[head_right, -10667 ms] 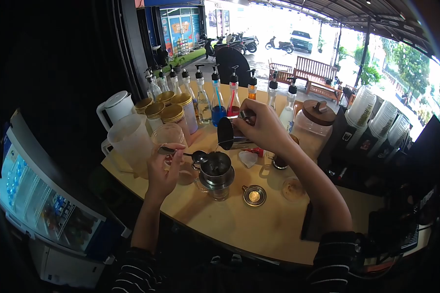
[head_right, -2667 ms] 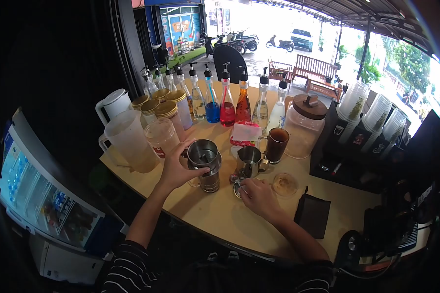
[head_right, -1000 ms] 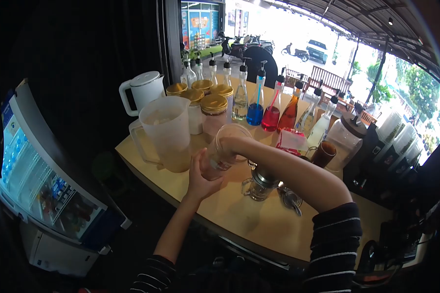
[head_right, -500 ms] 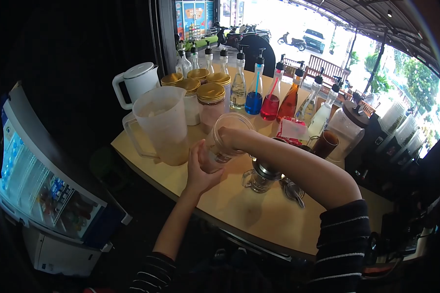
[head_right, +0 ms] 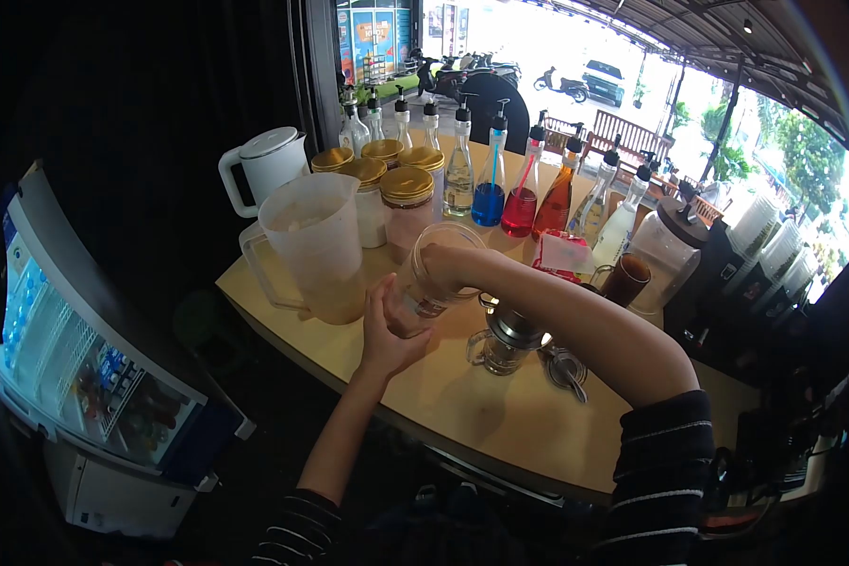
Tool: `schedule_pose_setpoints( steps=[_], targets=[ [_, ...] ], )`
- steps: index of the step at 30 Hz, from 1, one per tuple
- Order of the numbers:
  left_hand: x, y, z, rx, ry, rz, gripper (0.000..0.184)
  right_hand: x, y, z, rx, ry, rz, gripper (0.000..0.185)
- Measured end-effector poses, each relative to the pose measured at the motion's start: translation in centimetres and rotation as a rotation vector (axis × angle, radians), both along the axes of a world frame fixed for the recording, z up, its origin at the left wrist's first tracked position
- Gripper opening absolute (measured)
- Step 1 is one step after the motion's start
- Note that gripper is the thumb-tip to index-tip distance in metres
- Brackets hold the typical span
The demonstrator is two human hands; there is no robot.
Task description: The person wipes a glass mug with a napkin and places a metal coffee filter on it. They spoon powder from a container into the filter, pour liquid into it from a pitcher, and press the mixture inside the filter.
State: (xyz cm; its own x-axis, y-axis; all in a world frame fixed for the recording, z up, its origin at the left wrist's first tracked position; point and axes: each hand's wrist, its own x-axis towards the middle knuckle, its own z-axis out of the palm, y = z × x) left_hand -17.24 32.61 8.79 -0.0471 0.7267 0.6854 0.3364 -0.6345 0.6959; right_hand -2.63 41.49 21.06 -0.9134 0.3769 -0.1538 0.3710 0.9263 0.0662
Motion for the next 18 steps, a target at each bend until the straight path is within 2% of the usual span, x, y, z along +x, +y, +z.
schedule_pose_setpoints(
  steps=[3, 6, 9, 11, 18],
  targets=[
    [0.0, 0.0, -0.1, 0.003, 0.008, 0.005, 0.092, -1.7, -2.5, 3.7, 0.007, -0.281, -0.065, 0.036],
    [0.1, -0.1, 0.1, -0.011, -0.006, -0.008, 0.091, -2.0, -3.0, 4.6, 0.050, -0.415, -0.038, 0.031],
    [0.2, -0.3, 0.3, -0.035, -0.040, -0.045, 0.090, -0.9, -2.1, 3.7, 0.001, -0.279, -0.083, 0.028],
    [0.2, -0.3, 0.4, -0.026, -0.043, -0.050, 0.090, 0.1, -1.6, 3.0, -0.086, -0.033, -0.163, 0.029],
    [0.2, -0.2, 0.1, -0.003, -0.045, -0.059, 0.091, 0.8, -2.8, 4.2, -0.104, 0.049, -0.294, 0.021]
  ],
)
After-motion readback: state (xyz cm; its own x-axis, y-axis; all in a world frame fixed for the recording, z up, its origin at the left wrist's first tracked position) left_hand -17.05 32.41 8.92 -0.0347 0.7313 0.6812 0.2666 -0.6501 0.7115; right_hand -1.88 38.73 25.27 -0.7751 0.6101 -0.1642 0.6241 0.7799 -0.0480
